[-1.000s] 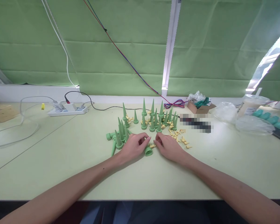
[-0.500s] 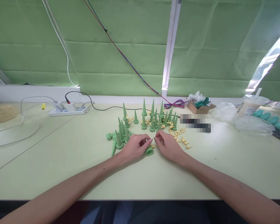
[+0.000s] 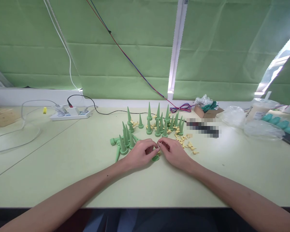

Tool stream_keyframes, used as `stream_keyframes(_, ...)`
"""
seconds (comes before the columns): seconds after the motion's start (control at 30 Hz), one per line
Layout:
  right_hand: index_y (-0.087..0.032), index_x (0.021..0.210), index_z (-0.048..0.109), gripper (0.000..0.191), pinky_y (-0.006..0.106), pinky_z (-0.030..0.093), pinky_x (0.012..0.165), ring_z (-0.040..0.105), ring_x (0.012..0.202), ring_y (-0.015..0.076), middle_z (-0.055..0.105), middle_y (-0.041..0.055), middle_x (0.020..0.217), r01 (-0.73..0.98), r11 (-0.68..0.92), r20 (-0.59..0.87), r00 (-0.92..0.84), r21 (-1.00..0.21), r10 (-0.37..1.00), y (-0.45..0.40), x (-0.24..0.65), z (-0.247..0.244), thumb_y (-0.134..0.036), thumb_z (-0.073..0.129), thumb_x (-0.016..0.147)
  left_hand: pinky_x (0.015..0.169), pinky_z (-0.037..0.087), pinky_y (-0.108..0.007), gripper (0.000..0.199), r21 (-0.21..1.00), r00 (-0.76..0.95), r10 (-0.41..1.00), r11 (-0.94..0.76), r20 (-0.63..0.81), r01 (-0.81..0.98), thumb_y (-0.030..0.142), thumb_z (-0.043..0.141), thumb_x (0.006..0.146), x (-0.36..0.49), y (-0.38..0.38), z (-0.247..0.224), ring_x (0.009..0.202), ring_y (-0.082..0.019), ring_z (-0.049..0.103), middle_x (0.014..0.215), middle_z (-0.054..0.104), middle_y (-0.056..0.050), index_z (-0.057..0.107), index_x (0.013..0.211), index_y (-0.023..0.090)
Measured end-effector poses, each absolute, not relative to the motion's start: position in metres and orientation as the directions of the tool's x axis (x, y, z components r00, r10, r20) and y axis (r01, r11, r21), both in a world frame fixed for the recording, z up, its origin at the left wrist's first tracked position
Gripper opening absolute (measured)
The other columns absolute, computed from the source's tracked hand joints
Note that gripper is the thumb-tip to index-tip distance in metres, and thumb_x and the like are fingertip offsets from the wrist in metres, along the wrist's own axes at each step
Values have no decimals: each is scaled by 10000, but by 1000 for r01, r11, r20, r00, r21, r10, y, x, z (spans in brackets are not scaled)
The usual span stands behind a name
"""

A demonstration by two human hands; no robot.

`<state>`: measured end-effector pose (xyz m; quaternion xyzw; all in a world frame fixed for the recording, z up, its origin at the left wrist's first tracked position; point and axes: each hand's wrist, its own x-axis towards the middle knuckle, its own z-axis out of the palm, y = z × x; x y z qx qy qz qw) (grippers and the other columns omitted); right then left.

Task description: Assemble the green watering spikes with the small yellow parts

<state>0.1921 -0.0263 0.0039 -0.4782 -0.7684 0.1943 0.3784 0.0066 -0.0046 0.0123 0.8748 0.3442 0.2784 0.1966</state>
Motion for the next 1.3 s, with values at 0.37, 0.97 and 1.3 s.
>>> stream_keyframes(0.37, -206, 774, 550, 210, 264, 369, 561, 503, 580, 141, 591, -15, 644, 574, 421, 384, -192, -703, 903, -26, 193, 4, -315, 486, 943, 566, 337, -258, 278, 534, 615, 699, -698, 364, 477, 311, 473, 927, 7, -5, 13, 582, -117, 423, 656, 508, -1, 645, 766, 165)
stream_keyframes(0.97, -203, 794, 565, 267, 267, 357, 570, 487, 588, 143, 585, -8, 662, 579, 430, 397, -191, -693, 898, -26, 192, 4, -367, 451, 972, 614, 364, -265, 311, 564, 541, 741, -662, 398, 493, 287, 443, 978, 6, -3, 13, 634, -127, 463, 741, 537, -16, 691, 834, 168)
stream_keyframes(1.3, -201, 816, 580, 265, 267, 357, 567, 484, 581, 140, 591, -7, 669, 570, 439, 407, -192, -695, 893, -25, 193, 2, -372, 453, 974, 633, 394, -265, 275, 580, 514, 754, -650, 410, 491, 292, 464, 974, 6, -1, 11, 698, -137, 508, 788, 557, -22, 691, 870, 177)
